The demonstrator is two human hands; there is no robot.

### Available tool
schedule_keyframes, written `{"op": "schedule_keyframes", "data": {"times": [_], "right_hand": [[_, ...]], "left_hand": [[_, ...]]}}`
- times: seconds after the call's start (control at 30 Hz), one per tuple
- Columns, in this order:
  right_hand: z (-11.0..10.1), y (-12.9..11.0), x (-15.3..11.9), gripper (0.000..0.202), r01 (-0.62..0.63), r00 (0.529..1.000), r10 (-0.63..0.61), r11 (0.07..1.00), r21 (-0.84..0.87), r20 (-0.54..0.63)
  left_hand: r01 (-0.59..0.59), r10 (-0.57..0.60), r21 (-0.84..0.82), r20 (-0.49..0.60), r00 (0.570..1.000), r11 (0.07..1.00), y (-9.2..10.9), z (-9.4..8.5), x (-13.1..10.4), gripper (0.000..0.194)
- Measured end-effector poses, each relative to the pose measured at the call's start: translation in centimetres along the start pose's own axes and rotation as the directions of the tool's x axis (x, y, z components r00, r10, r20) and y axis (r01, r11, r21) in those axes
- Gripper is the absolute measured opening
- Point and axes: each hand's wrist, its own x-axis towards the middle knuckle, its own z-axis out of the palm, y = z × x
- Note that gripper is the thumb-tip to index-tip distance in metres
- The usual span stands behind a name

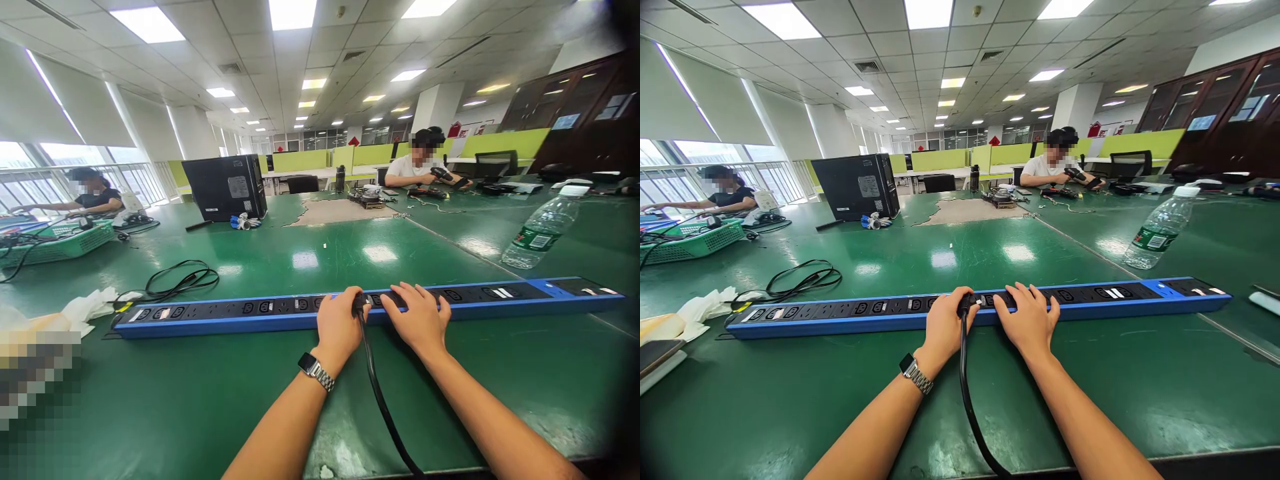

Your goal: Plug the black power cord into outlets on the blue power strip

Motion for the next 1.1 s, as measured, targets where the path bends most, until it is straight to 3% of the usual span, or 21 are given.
{"op": "schedule_keyframes", "data": {"times": [0.17, 0.47, 0.6, 0.77, 0.97, 1.1], "right_hand": [[-0.3, -0.1, 0.0, 0.064, -0.007, 0.999, 0.007, 1.000, 0.005, 0.036], [-0.5, -0.2, -0.1, 0.064, -0.003, 0.998, 0.005, 1.000, -0.027, 0.055], [-0.4, -0.3, -0.1, 0.065, -0.002, 0.999, 0.004, 1.000, -0.027, 0.053], [-0.3, -0.3, -0.1, 0.064, -0.002, 0.999, 0.003, 0.999, -0.036, 0.035], [-0.3, -0.1, -0.1, 0.064, 0.012, 0.999, -0.010, 0.999, -0.044, 0.044], [-0.4, -0.1, -0.1, 0.063, 0.006, 0.998, -0.004, 0.999, -0.033, 0.056]], "left_hand": [[0.074, -0.075, -0.020, -0.016, 0.997, 0.997, -0.2, -0.1, 0.2, 0.028], [0.064, -0.071, 0.069, 0.096, 0.993, 0.996, -0.7, -1.6, 0.9, 0.030], [-0.072, 0.061, 0.094, 0.112, 0.992, 0.993, -1.2, -2.1, 0.4, 0.027], [-0.283, 0.275, 0.050, 0.126, 0.953, 0.958, -1.6, -2.0, -0.6, 0.027], [-0.334, 0.323, 0.050, 0.149, 0.935, 0.941, -1.7, -2.1, -1.0, 0.030], [-0.265, 0.254, 0.093, 0.108, 0.961, 0.960, -1.7, -2.0, -0.9, 0.030]]}}
